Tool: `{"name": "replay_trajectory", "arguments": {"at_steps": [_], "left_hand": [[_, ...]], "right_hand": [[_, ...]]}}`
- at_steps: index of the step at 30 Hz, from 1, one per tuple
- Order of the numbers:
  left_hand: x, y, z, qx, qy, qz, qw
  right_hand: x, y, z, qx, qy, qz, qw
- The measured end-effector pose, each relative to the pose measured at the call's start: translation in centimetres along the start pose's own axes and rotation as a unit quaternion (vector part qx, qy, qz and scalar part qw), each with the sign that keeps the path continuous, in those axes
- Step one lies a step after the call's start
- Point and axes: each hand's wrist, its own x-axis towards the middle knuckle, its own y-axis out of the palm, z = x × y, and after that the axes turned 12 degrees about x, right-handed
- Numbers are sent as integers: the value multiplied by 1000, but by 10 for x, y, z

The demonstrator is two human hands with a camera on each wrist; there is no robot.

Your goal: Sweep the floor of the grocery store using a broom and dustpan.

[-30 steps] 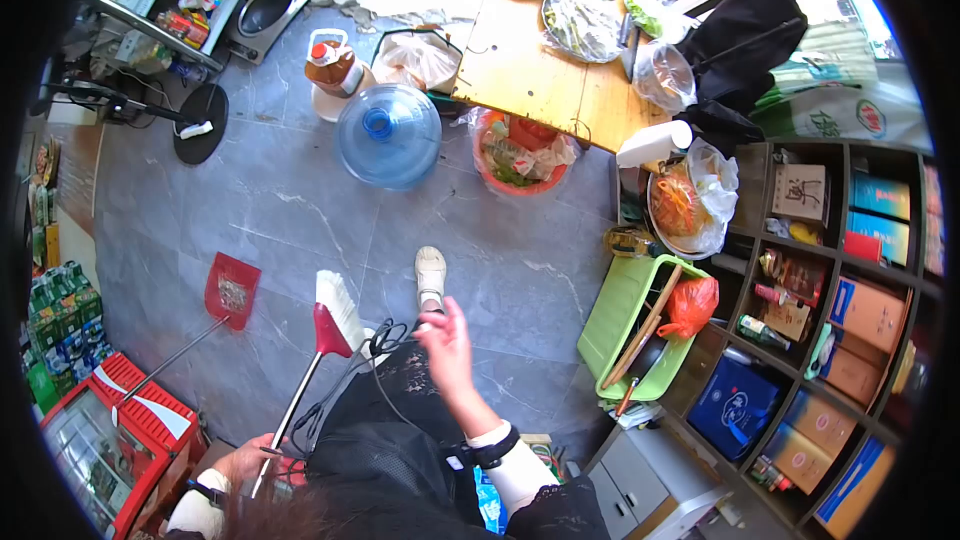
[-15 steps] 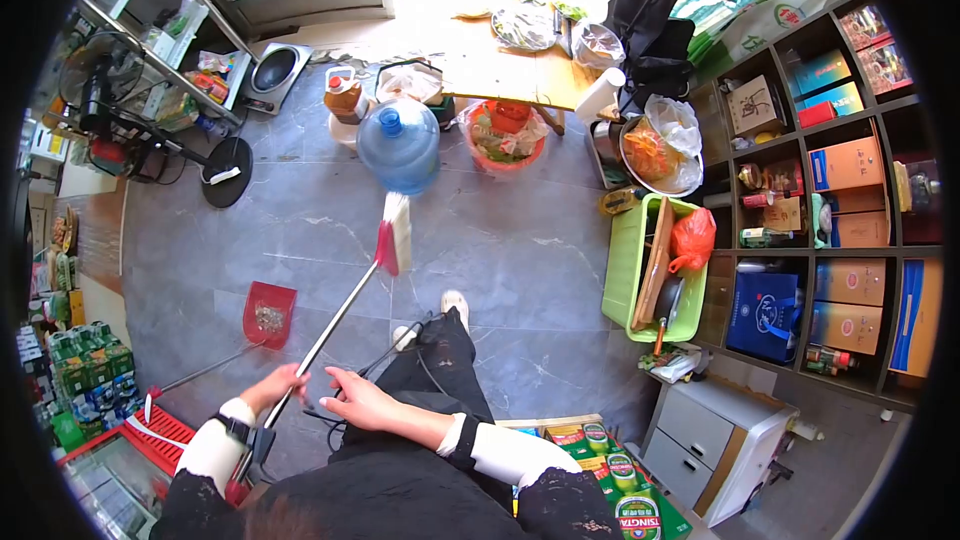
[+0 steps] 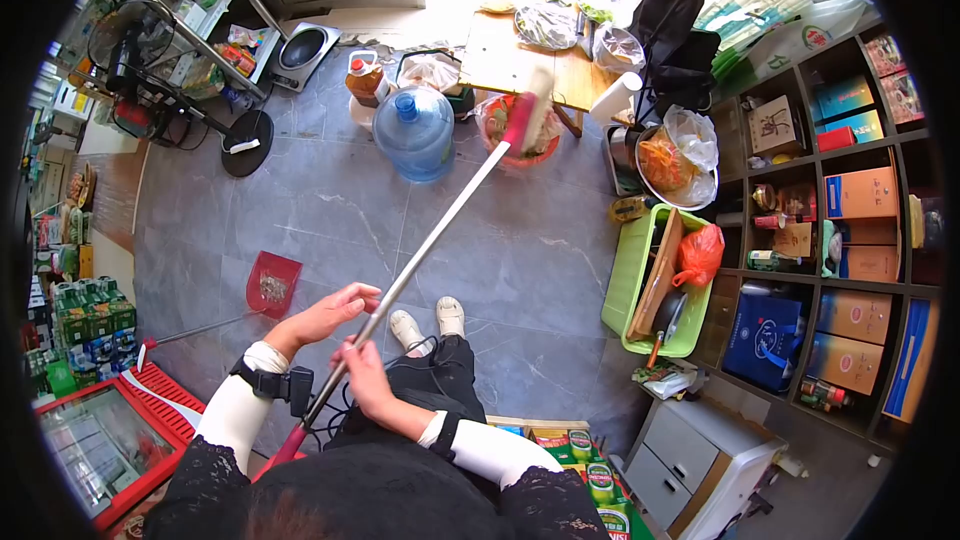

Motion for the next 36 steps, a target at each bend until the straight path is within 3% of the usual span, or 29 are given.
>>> {"name": "replay_trajectory", "arguments": {"at_steps": [1, 5, 7, 9, 10, 11, 13, 15, 17, 19, 21, 23, 25, 27, 28, 30, 32, 33, 36], "left_hand": [[-5, 2, -4, -16, 24, -31, 999], [-42, 0, -4, -41, 3, -101, 994], [-68, 2, 6, -55, -15, -114, 992], [-96, 4, 20, -109, 14, -174, 979], [-108, 9, 24, -104, -20, -192, 976], [-123, 15, 27, -107, -23, -217, 970], [-154, 26, 35, -92, -111, -256, 956], [-183, 37, 57, -113, -117, -295, 941], [-211, 46, 74, -179, -124, -330, 919], [-234, 55, 94, -173, -135, -366, 904], [-256, 63, 113, -168, -146, -395, 891], [-277, 65, 130, -157, -162, -443, 868], [-298, 65, 147, -164, -172, -478, 846], [-317, 64, 164, -172, -179, -505, 826], [-327, 63, 173, -173, -184, -521, 815], [-344, 59, 190, -182, -186, -540, 800], [-363, 50, 207, -144, -212, -556, 791], [-373, 43, 222, -151, -209, -559, 788], [-399, 12, 272, -137, -212, -582, 773]], "right_hand": [[-2, -6, 10, 41, -63, -32, 997], [3, -42, 25, -12, -160, -137, 977], [30, -81, 38, 49, -193, -223, 954], [62, -123, 61, -5, -192, -276, 942], [65, -149, 78, -61, -184, -267, 944], [72, -170, 93, -20, -189, -307, 932], [78, -195, 137, 43, -209, -279, 936], [81, -236, 174, 78, -208, -293, 930], [85, -291, 196, 196, -154, -197, 948], [88, -320, 198, 216, -159, -193, 944], [71, -281, 194, 175, -115, -278, 937], [76, -282, 188, 142, -66, -286, 945], [86, -273, 181, 131, -7, -373, 919], [98, -287, 169, 39, 12, -345, 938], [93, -263, 161, 15, 30, -338, 940], [102, -224, 135, 19, -16, -354, 935], [123, -198, 109, 36, 75, -387, 918], [135, -202, 88, 1, 89, -366, 926], [149, -147, 21, 55, 200, -334, 919]]}}
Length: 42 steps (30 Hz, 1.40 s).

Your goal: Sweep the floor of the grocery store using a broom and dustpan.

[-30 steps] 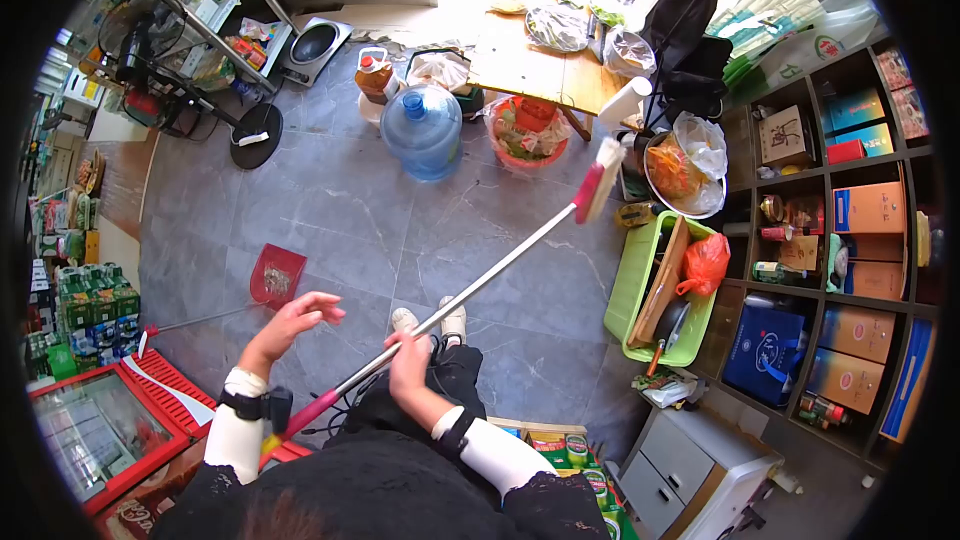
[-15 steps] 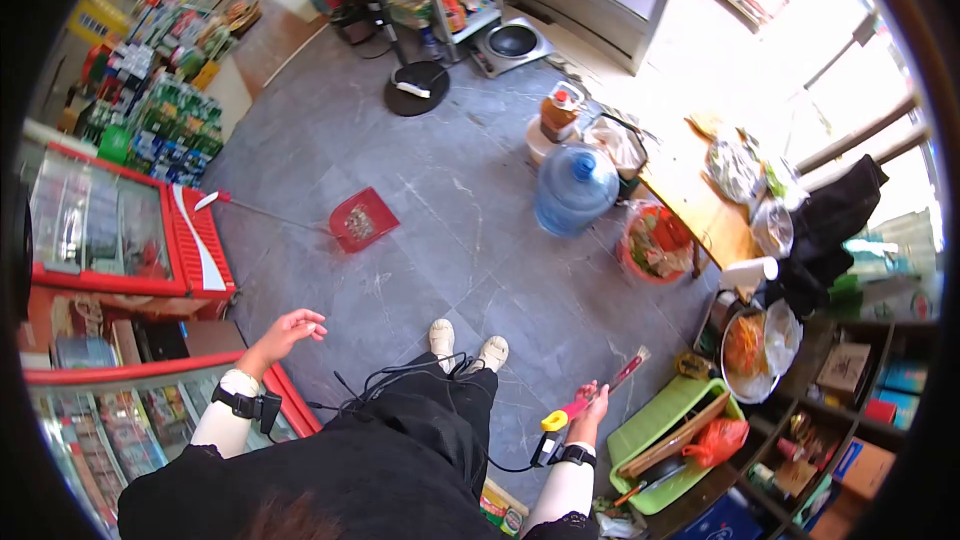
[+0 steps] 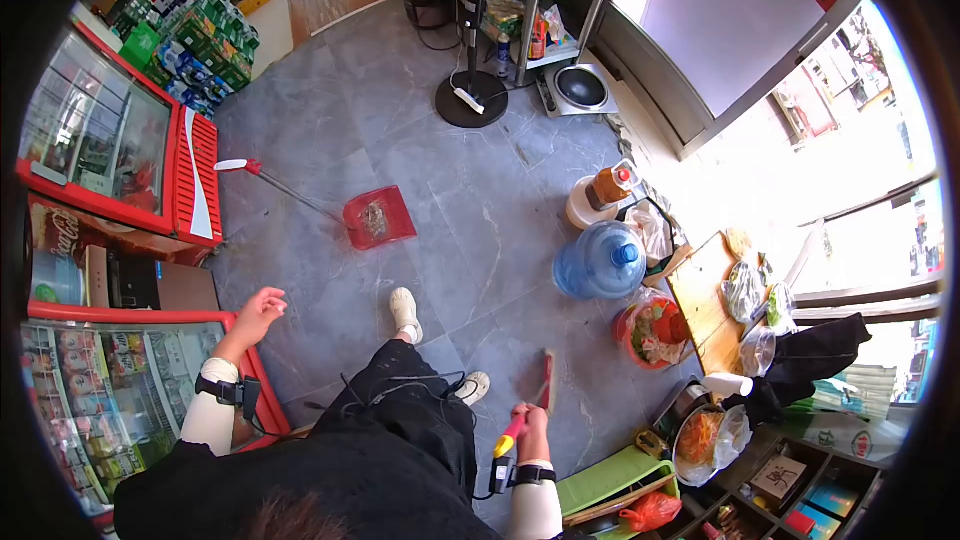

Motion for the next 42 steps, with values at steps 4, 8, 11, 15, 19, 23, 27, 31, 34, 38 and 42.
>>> {"name": "replay_trajectory", "arguments": {"at_steps": [4, 8, 11, 15, 19, 23, 27, 31, 34, 38, 42], "left_hand": [[88, -61, -4, 104, 38, -115, 987], [181, -140, 0, 194, 110, -281, 933], [223, -188, -29, 283, 131, -339, 888], [274, -234, -33, 454, 112, -313, 827], [325, -258, -11, 466, 71, -179, 864], [356, -261, -10, 432, -14, -61, 900], [374, -254, -6, 474, -5, -13, 881], [387, -245, -29, 450, 49, -55, 890], [392, -232, -69, 450, 58, -60, 889], [406, -215, -95, 431, 84, -109, 892], [425, -202, -106, 404, 65, -109, 906]], "right_hand": [[-18, 110, -89, -119, 4, -4, 993], [-22, 191, -148, -322, -26, 41, 946], [-53, 241, -194, -509, -138, 34, 849], [-69, 303, -245, -520, -161, 9, 839], [-36, 358, -232, -457, -12, 139, 879], [-24, 436, -238, -537, -92, 93, 833], [10, 512, -221, -622, -221, 43, 750], [53, 598, -175, -645, -255, 71, 716], [98, 654, -145, -673, -236, 85, 696], [128, 649, -161, -735, -184, 124, 640], [93, 616, -226, -838, -106, 100, 526]]}}
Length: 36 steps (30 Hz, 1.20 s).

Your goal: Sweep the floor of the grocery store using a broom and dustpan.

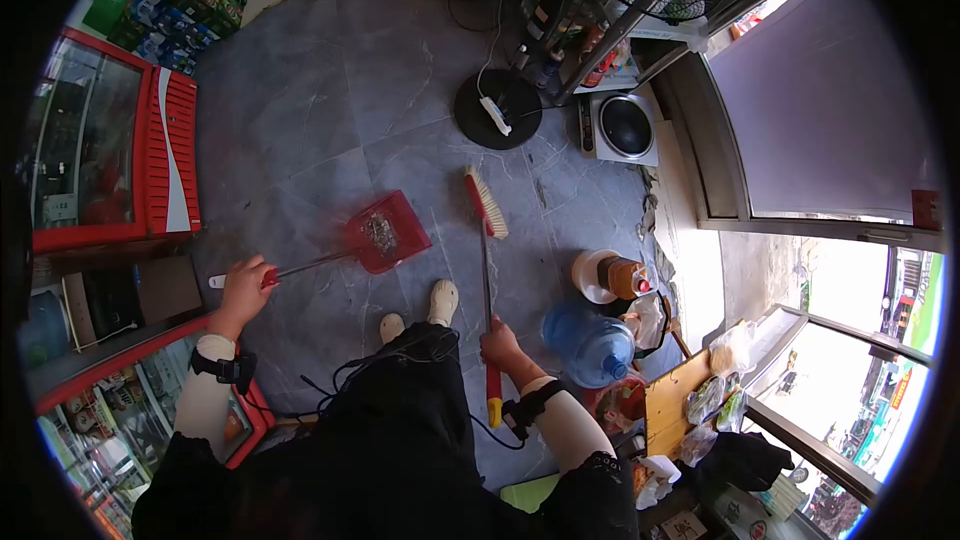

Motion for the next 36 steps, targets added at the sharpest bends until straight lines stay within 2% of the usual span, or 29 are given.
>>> {"name": "replay_trajectory", "arguments": {"at_steps": [1, 3, 5, 6, 7, 8, 11, 15, 16, 17, 19, 21, 24, 25, 27, 29, 30, 31, 33, 36], "left_hand": [[6, 4, -2, 0, 4, 2, 1000], [12, 11, -3, 0, -3, 3, 1000], [9, 12, 3, 15, 4, -9, 1000], [7, 10, 8, 19, -17, -14, 1000], [5, 6, 13, 20, -1, -14, 1000], [0, 2, 19, 21, 14, -13, 1000], [-24, 0, 35, 22, -31, 11, 999], [-54, 3, 62, -2, -92, -3, 996], [-61, 8, 71, -14, -96, -30, 995], [-71, 13, 80, -12, -118, -33, 992], [-80, 18, 100, -26, -116, -62, 991], [-88, 18, 120, -31, -136, -59, 988], [-84, 32, 157, -46, -189, -68, 979], [-83, 35, 169, -53, -199, -80, 975], [-78, 41, 199, -69, -199, -100, 973], [-74, 40, 232, -62, -225, -89, 968], [-67, 39, 245, -68, -221, -96, 968], [-67, 36, 259, -77, -233, -100, 964], [-58, 31, 284, -88, -244, -104, 960], [-31, 22, 320, -95, -253, -125, 955]], "right_hand": [[-6, 11, 3, -16, 16, 53, 998], [-28, 31, 19, 81, 67, 133, 986], [-44, 54, 17, 31, 44, 131, 990], [-52, 58, 15, 23, 20, 110, 993], [-60, 61, 13, 18, -4, 90, 996], [-74, 59, 20, 19, 13, 80, 997], [-91, 40, 45, -13, 15, 55, 998], [-49, 22, 66, -120, -58, 9, 991], [-39, 27, 84, -130, -62, 8, 990], [-7, 23, 75, -87, -61, 29, 994], [2, 60, 109, -17, -40, 17, 999], [28, 106, 116, -95, -43, 39, 994], [46, 173, 118, -118, -47, 102, 987], [32, 194, 133, -13, 24, 117, 993], [34, 220, 168, 0, 39, 110, 993], [48, 239, 196, 86, 104, 167, 977], [48, 243, 211, 103, 107, 156, 976], [44, 254, 229, 103, 105, 155, 977], [42, 269, 268, 83, 45, 105, 990], [88, 267, 323, 41, -21, 31, 998]]}}
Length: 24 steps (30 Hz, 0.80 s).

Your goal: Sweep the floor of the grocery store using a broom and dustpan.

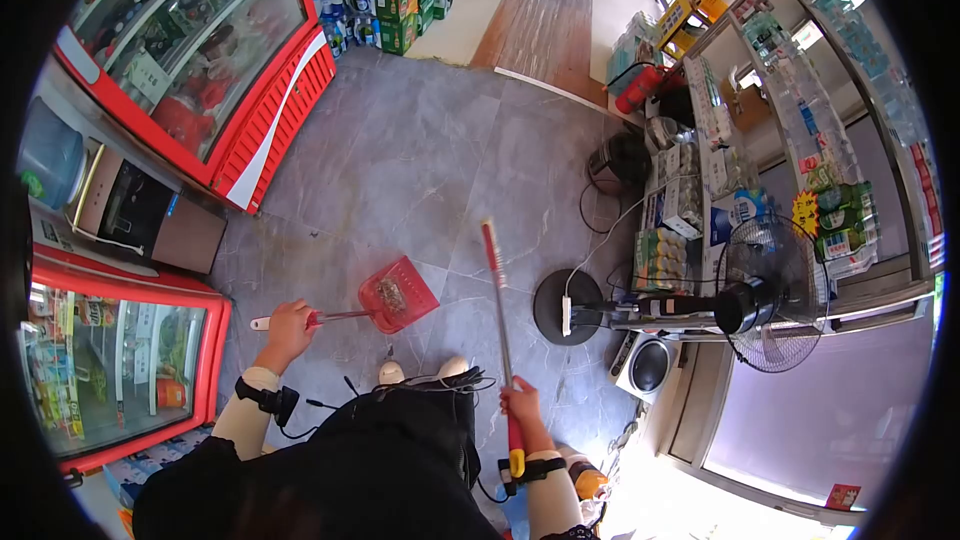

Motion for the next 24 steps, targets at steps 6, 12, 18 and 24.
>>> {"name": "replay_trajectory", "arguments": {"at_steps": [6, 12, 18, 24], "left_hand": [[100, -7, 3, 31, -38, -34, 998], [241, -8, -24, 26, -103, -10, 994], [378, -11, -45, 31, -135, 1, 990], [473, -6, -50, 51, -139, -19, 989]], "right_hand": [[143, -14, 156, -4, -66, -8, 998], [359, -16, 175, -369, -318, 113, 866], [264, 91, 310, 17, 70, 97, 993], [314, 66, 430, -51, -48, 69, 995]]}}
